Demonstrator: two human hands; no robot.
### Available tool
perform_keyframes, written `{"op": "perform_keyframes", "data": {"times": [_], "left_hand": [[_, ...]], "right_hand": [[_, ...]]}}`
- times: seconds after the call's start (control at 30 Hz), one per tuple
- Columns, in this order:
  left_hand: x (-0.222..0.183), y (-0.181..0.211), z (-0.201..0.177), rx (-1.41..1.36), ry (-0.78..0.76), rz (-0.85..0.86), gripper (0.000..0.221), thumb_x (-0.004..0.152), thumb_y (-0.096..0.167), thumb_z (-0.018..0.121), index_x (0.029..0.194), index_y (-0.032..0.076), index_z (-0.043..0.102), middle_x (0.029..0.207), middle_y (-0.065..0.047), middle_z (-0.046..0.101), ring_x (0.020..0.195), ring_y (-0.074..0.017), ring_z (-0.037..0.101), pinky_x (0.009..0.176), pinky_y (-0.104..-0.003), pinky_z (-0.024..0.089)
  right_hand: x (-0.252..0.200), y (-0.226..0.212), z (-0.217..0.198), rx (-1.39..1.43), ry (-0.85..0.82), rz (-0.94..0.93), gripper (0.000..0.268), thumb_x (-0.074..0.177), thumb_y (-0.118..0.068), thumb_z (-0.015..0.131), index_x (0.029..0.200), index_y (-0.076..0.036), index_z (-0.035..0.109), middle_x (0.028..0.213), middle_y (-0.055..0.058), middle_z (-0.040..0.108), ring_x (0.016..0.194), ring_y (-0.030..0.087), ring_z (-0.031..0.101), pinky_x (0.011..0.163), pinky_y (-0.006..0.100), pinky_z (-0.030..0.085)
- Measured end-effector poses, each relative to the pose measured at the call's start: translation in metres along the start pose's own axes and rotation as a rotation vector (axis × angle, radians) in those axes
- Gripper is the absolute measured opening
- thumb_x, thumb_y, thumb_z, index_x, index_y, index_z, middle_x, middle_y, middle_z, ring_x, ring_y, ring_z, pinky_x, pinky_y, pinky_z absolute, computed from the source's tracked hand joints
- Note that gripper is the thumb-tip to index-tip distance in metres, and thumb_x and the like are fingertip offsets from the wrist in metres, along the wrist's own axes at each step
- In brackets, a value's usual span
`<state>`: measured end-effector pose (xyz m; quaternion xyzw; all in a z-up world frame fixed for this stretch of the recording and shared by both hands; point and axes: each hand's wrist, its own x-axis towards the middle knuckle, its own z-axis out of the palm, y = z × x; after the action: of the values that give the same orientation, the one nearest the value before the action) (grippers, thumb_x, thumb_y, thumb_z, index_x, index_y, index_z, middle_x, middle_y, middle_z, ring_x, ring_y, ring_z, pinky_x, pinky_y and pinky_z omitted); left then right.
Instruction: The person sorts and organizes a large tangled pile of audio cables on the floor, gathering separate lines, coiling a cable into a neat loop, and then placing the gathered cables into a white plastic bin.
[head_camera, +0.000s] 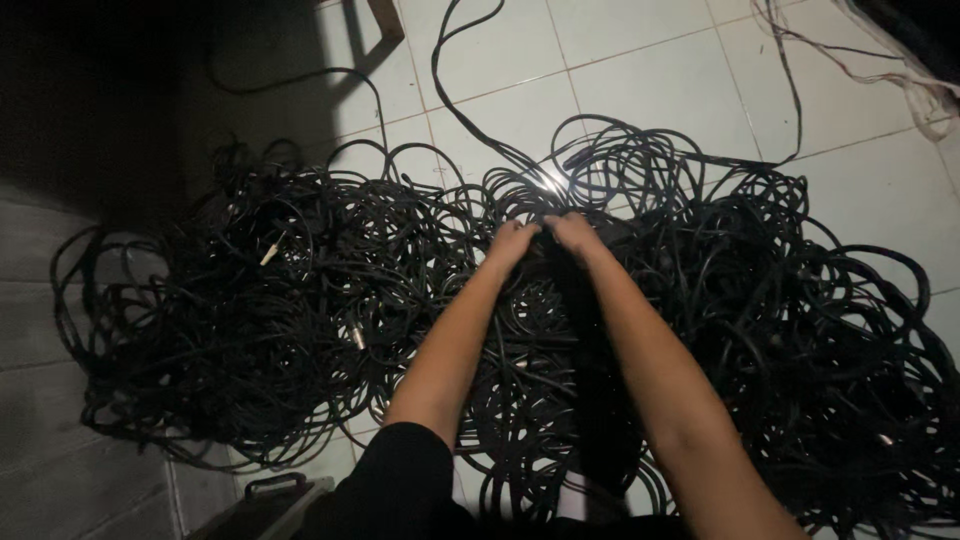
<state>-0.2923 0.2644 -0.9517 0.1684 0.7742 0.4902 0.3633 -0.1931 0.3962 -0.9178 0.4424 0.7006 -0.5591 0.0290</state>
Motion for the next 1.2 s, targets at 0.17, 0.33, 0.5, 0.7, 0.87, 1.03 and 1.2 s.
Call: {"op": "perform_keyframes", "data": {"times": [0.17, 0.33, 0.5, 0.7, 0.87, 1.03, 1.2], "left_hand": [[-0.006, 0.001, -0.01, -0.112, -0.173, -0.063, 0.047, 0.079, 0.039, 0.078, 0.102, -0.001, 0.078, 0.1, -0.014, 0.078, 0.094, -0.0217, 0.07, 0.087, -0.034, 0.054], [-0.002, 0.048, -0.009, 0.307, 0.005, 0.204, 0.076, 0.066, 0.054, 0.094, 0.118, 0.001, 0.075, 0.113, -0.03, 0.066, 0.103, -0.0449, 0.063, 0.087, -0.047, 0.053], [-0.016, 0.139, -0.013, 0.254, 0.007, 0.225, 0.071, 0.064, 0.051, 0.083, 0.115, 0.002, 0.069, 0.103, -0.02, 0.076, 0.097, -0.0335, 0.075, 0.084, -0.041, 0.058], [-0.079, 0.25, -0.028, 0.144, 0.092, 0.164, 0.054, 0.07, 0.037, 0.076, 0.108, 0.004, 0.056, 0.095, -0.022, 0.075, 0.09, -0.0352, 0.076, 0.08, -0.042, 0.059], [-0.131, 0.309, -0.042, 0.191, 0.19, 0.239, 0.051, 0.072, 0.033, 0.079, 0.106, 0.003, 0.055, 0.094, -0.022, 0.073, 0.087, -0.0384, 0.073, 0.074, -0.047, 0.056], [-0.172, 0.372, -0.057, 0.164, 0.198, 0.263, 0.049, 0.075, 0.03, 0.079, 0.106, 0.003, 0.053, 0.093, -0.023, 0.07, 0.088, -0.0406, 0.07, 0.075, -0.048, 0.054], [-0.227, 0.457, -0.094, 0.172, 0.133, 0.324, 0.043, 0.075, 0.025, 0.078, 0.103, 0.004, 0.054, 0.095, -0.022, 0.069, 0.089, -0.0395, 0.07, 0.077, -0.047, 0.055]], "right_hand": [[-0.008, -0.004, -0.005, 0.022, -0.018, 0.042, 0.048, 0.094, -0.044, 0.067, 0.076, 0.0, 0.07, 0.068, 0.009, 0.065, 0.066, 0.023, 0.06, 0.061, 0.037, 0.044], [-0.029, -0.039, -0.024, 0.467, 0.008, 0.111, 0.027, 0.092, -0.036, 0.065, 0.095, -0.011, 0.076, 0.078, 0.005, 0.066, 0.068, 0.016, 0.057, 0.058, 0.033, 0.045], [-0.066, -0.104, -0.064, 0.848, -0.056, 0.082, 0.028, 0.099, -0.037, 0.059, 0.101, -0.01, 0.07, 0.086, 0.004, 0.071, 0.07, 0.017, 0.063, 0.058, 0.032, 0.049], [-0.11, -0.153, -0.093, 0.902, 0.007, 0.006, 0.023, 0.1, -0.034, 0.06, 0.096, -0.012, 0.065, 0.082, 0.003, 0.064, 0.068, 0.017, 0.059, 0.054, 0.032, 0.044], [-0.16, -0.185, -0.109, 0.995, -0.052, 0.062, 0.022, 0.101, -0.032, 0.059, 0.099, -0.012, 0.066, 0.089, 0.002, 0.063, 0.075, 0.015, 0.058, 0.058, 0.03, 0.043], [-0.233, -0.245, -0.147, 0.928, -0.055, 0.078, 0.025, 0.098, -0.032, 0.059, 0.109, -0.012, 0.07, 0.099, 0.001, 0.069, 0.086, 0.015, 0.064, 0.065, 0.029, 0.05], [-0.312, -0.317, -0.194, 0.797, -0.066, 0.024, 0.026, 0.096, -0.028, 0.061, 0.109, -0.008, 0.072, 0.102, 0.004, 0.072, 0.091, 0.016, 0.066, 0.073, 0.03, 0.053]]}}
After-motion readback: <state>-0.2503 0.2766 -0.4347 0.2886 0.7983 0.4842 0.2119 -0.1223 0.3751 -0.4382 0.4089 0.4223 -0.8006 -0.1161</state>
